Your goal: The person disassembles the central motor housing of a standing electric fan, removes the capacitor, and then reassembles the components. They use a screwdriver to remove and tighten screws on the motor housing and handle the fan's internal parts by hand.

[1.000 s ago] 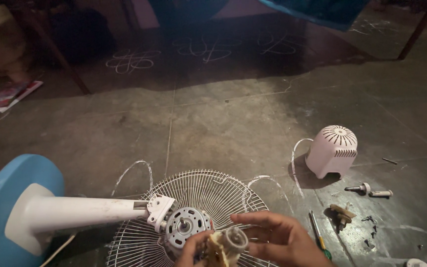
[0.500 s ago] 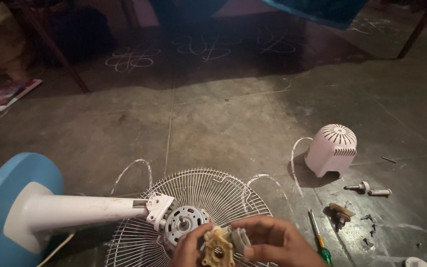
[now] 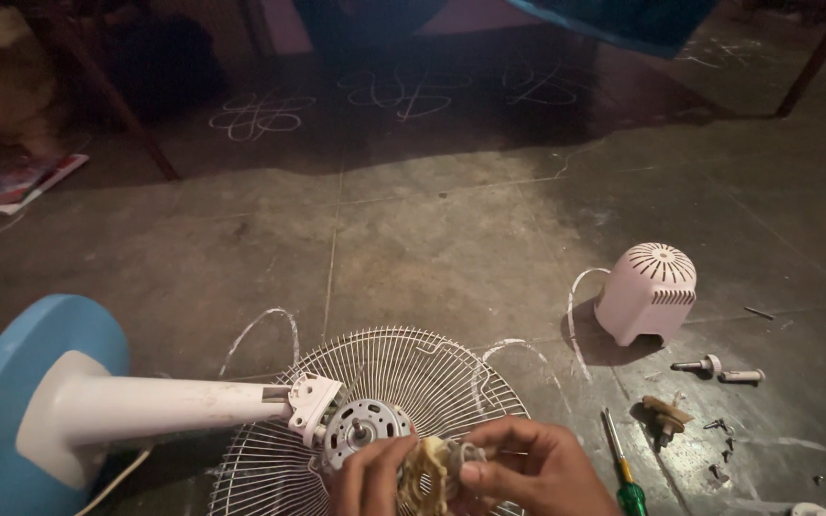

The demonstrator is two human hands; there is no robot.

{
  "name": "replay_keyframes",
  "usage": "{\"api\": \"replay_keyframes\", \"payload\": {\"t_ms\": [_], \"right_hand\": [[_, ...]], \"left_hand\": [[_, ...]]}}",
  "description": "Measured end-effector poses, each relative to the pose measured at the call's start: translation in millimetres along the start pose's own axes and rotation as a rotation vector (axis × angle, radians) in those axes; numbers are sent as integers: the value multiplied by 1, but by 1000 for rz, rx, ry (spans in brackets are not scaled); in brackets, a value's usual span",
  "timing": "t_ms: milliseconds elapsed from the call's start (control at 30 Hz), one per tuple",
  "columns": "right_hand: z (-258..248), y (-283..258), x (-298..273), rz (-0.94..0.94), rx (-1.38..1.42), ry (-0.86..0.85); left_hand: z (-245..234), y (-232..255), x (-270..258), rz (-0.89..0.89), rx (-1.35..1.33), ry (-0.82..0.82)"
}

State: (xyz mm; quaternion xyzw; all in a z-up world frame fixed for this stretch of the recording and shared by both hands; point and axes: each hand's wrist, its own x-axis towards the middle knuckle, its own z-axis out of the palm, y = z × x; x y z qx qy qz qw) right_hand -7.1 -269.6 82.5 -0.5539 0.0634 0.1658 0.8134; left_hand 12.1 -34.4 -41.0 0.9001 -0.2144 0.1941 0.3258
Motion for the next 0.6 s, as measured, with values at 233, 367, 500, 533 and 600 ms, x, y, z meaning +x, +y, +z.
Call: {"api": "replay_keyframes", "payload": {"t_ms": [233,367,500,533,600], "right_hand": [[16,-4,7,-64,-72,139],[33,-12,3,-137,-144,119],[46,-23,-4,-164,-180,39],[48,-27,-6,-141,-207,56],[53,-32,-7,-94,-260,91]], "left_hand": [[-16,28,9,-152,-122,130],[-55,60,26,-125,-52,261],[-95,84,43,-158,-96,161],[-104,87,47,-179,-127,84],[-115,93,51,-259,-187,69]]}}
